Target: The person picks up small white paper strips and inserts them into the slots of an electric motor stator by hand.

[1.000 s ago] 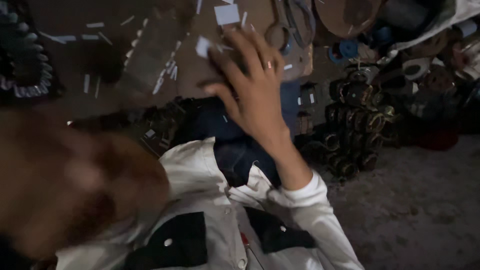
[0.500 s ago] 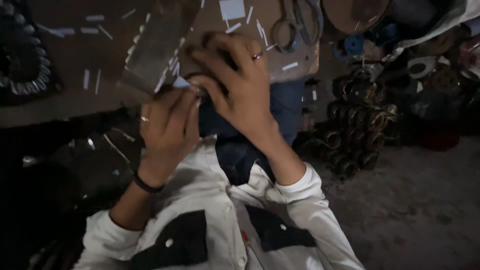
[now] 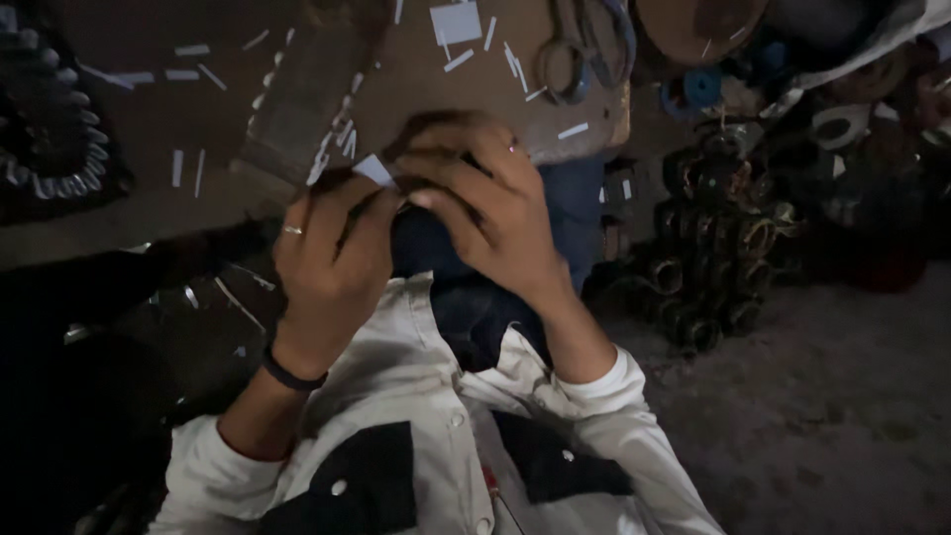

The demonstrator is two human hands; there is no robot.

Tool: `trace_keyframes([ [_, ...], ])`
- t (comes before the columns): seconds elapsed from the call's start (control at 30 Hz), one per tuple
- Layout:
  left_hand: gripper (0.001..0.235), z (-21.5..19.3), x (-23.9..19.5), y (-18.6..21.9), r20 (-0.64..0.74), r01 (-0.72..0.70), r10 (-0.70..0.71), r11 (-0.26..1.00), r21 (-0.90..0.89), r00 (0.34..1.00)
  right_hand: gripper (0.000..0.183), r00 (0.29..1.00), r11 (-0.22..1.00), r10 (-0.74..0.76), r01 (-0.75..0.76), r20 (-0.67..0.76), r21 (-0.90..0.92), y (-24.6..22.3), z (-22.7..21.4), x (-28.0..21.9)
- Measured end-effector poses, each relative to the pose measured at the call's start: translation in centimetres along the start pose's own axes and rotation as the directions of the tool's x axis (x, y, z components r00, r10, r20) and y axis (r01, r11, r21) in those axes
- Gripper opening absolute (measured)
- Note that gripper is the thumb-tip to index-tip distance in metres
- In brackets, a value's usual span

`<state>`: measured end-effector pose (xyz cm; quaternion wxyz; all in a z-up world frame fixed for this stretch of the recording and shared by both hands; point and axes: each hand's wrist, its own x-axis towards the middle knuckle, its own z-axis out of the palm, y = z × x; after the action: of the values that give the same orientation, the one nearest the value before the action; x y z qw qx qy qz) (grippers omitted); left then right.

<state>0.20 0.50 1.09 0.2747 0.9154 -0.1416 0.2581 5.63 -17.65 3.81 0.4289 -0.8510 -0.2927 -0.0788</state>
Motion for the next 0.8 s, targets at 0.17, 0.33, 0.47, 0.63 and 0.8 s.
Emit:
trace_keyframes([
  [0.17,0.016,-0.3,-1.3,0.6,-0.008,0.177,-0.196,0.905,-0.387,0.981,0.033,0.983,0.975,0.182,-0.182,0.005,0.129,-1.6,-0.5,-2.1],
  [0.33,0.015,0.2,-1.2,3.1,0.200,0.409,-0.460,0.414,-0.813,0.865,0.025,0.919,0.842,0.390,-0.331,-0.057,0.427,-1.8,0.1,-3.5],
  [0.47,0.016,0.1,-0.1,3.0,0.341,0.494,-0.426,0.326,-0.806,0.838,0.029,0.846,0.760,0.514,-0.371,-0.143,0.534,-1.4,-0.1,-4.4],
  [0.63,0.015,-0.9,0.9,2.4,0.236,0.362,-0.274,0.689,-0.628,0.932,0.022,0.871,0.711,0.486,-0.346,-0.073,0.612,-1.0,-1.2,-4.6],
  [0.8,0.016,-1.2,1.5,2.8,0.174,0.278,-0.217,0.725,-0.631,0.961,0.011,0.886,0.779,0.453,-0.336,-0.105,0.529,-1.3,-1.7,-3.8],
])
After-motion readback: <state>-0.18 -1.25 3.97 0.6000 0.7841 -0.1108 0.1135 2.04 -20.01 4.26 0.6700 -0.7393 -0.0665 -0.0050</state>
